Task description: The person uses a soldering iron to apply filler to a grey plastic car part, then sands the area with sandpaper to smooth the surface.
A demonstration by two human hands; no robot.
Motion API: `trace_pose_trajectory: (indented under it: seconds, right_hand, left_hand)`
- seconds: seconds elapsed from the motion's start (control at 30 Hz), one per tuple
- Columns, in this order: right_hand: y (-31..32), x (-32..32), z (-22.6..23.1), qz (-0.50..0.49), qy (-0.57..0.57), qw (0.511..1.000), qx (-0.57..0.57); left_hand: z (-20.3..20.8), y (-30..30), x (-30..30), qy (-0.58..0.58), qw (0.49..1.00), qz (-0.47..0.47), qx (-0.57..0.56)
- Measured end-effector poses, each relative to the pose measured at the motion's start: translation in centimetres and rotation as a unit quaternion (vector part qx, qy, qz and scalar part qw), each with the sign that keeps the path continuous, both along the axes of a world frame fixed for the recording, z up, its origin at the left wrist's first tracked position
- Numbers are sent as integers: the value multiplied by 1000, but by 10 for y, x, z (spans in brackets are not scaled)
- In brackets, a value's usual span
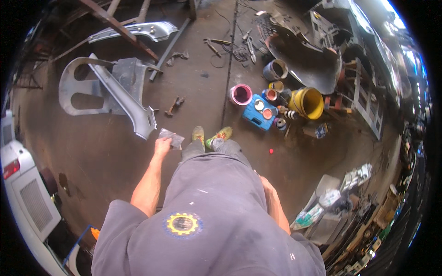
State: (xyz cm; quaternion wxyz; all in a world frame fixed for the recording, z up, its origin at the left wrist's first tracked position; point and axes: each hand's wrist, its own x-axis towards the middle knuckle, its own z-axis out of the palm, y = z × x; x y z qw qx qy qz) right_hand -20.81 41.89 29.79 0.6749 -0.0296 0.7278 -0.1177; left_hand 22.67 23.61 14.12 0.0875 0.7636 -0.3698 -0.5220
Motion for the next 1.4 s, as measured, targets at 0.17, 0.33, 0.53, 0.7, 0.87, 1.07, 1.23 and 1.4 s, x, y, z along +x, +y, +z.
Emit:
trace_pose_trajectory:
  seconds: [0.17, 0.33, 0.53, 0.7, 0.87, 1.07, 1.23, 1.4]
  right_hand:
    - [7, 21, -16, -17, 1, 1000, -1]
    - [7, 40, 26, 47, 93, 991, -83]
    - [-2, 30, 52, 136, 53, 988, -41]
    - [-25, 34, 31, 548, 184, 816, -16]
    - [-30, 66, -114, 562, 123, 803, -153]
    - [-62, 186, -375, 646, 54, 697, -306]
    - [-91, 326, -555, 688, 79, 586, -419]
    - [-101, 435, -666, 765, 147, 450, -437]
  left_hand:
    - [-3, 39, 82, -7, 991, 56, 118]
    - [24, 48, 125, -189, 961, -94, 179]
    - [4, 79, 154, -192, 954, -152, 170]
    - [20, 111, 108, -210, 962, 17, 176]
    - [13, 131, 38, -219, 974, 34, 47]
    - [-88, 205, -35, -27, 976, 214, 38]
    - [-189, 249, -56, 31, 924, 380, 33]
    - [-194, 253, -31, 63, 866, 496, 34]
